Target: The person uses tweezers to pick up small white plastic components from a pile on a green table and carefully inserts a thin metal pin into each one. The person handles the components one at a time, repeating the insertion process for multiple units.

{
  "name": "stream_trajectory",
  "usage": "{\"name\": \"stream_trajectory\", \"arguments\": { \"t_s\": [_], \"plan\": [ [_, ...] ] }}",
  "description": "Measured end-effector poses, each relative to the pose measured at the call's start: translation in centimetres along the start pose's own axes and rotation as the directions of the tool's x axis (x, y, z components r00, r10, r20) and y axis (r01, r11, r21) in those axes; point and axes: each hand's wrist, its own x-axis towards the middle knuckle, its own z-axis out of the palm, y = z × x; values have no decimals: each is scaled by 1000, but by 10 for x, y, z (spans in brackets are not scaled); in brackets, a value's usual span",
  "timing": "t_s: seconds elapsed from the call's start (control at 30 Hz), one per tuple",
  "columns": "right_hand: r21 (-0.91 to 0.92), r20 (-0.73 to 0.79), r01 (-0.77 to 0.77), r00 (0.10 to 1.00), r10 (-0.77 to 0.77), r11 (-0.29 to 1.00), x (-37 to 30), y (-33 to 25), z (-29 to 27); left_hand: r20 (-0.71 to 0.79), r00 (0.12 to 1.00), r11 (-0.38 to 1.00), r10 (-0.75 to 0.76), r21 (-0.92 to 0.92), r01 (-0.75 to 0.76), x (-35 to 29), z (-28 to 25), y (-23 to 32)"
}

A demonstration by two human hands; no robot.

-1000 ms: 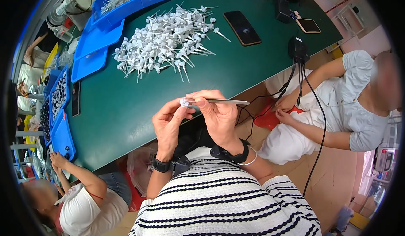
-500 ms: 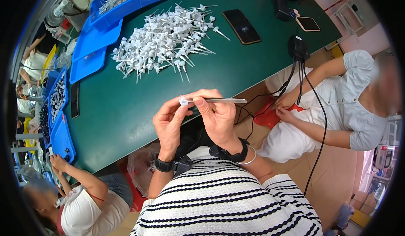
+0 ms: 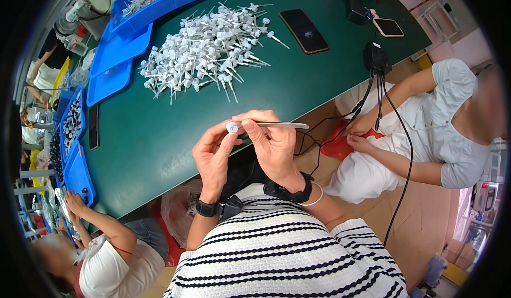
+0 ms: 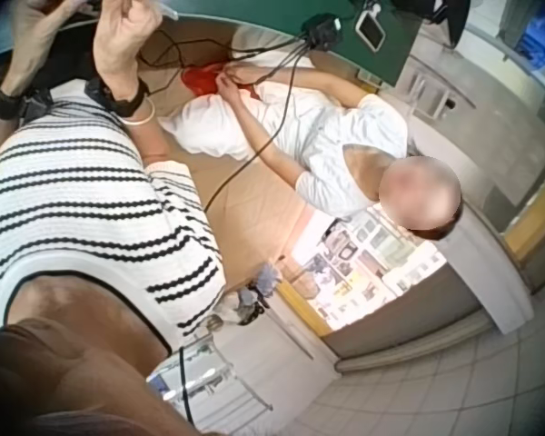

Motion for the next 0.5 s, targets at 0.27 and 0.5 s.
{"name": "stream_trajectory", "arguments": {
  "t_s": [0.27,0.5],
  "plan": [
    [-24,9,14,1000,-14,1000,0,-2,-2,-3,1000,1000,-8,0,8,0,0,0],
    [-39,-17,28,999,-29,999,-1,-2,-1,4,1000,1000,-4,-4,4,-1,2,2]
  ]
}}
